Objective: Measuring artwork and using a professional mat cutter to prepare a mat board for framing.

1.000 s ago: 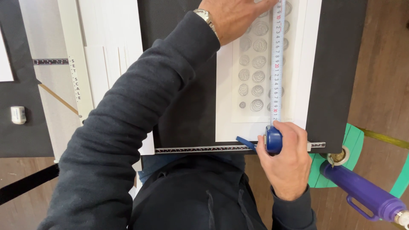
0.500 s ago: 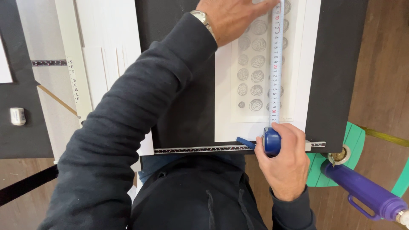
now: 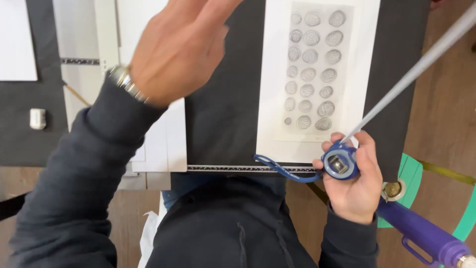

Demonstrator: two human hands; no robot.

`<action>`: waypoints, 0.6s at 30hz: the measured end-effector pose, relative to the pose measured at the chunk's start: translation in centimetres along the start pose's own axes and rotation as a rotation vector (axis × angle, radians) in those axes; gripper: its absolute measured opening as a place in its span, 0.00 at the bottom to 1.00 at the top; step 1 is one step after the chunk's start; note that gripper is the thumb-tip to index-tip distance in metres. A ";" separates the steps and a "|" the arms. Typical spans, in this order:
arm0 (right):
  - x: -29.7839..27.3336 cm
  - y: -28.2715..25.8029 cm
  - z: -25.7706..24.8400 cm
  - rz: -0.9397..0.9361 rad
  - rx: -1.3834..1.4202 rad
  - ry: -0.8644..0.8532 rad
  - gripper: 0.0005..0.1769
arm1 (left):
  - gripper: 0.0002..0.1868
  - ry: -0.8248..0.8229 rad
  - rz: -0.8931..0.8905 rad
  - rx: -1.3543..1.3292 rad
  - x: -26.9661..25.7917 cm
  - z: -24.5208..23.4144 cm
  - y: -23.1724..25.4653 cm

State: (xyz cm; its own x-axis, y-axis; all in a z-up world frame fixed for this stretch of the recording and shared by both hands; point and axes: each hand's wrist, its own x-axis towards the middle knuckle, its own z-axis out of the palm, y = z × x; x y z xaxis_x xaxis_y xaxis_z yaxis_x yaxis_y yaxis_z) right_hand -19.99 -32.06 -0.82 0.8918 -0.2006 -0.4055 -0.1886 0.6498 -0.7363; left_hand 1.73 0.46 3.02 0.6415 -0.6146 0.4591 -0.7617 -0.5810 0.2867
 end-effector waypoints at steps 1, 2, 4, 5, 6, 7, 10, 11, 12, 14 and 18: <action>0.2 0.1 0.5 0.002 -0.002 -0.008 0.13 | 0.28 0.003 -0.005 0.006 -1.2 -1.7 1.0; 0.5 0.2 1.0 0.024 0.036 -0.003 0.18 | 0.29 0.034 0.003 -0.037 -2.2 -3.4 1.9; 0.8 0.5 1.9 0.045 0.073 -0.004 0.23 | 0.31 0.069 0.011 -0.075 -4.4 -6.0 3.8; 0.8 0.7 2.2 0.099 0.077 0.014 0.22 | 0.33 0.047 -0.096 -0.108 -5.6 -6.9 4.7; 0.9 1.0 2.5 0.151 0.082 0.027 0.22 | 0.35 0.025 -0.202 -0.141 -6.9 -7.8 5.6; 0.8 1.1 3.4 0.148 0.081 0.019 0.22 | 0.35 0.032 -0.201 -0.135 -8.3 -8.1 6.0; 0.5 1.5 6.0 0.156 0.043 -0.133 0.24 | 0.38 0.129 -0.220 -0.275 -12.9 -8.8 7.3; 0.4 1.6 6.9 0.153 0.007 -0.148 0.25 | 0.39 0.158 -0.261 -0.297 -14.4 -8.9 7.6; 0.5 1.8 7.8 0.148 -0.030 -0.165 0.26 | 0.40 0.189 -0.301 -0.319 -15.9 -8.9 8.0; 0.7 2.4 8.7 0.142 -0.033 -0.206 0.24 | 0.40 0.231 -0.334 -0.334 -18.1 -9.0 8.5; 1.1 4.3 9.8 0.174 -0.031 -0.256 0.16 | 0.37 0.355 -0.472 -0.368 -21.7 -9.4 9.3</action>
State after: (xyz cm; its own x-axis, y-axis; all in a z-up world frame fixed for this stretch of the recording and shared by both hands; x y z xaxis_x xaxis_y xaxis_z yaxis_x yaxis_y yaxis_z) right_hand -15.77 -22.26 0.88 0.9188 0.1051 -0.3804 -0.3563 0.6351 -0.6854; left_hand -20.13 13.44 3.59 0.8910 -0.0923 0.4446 -0.4300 -0.4861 0.7608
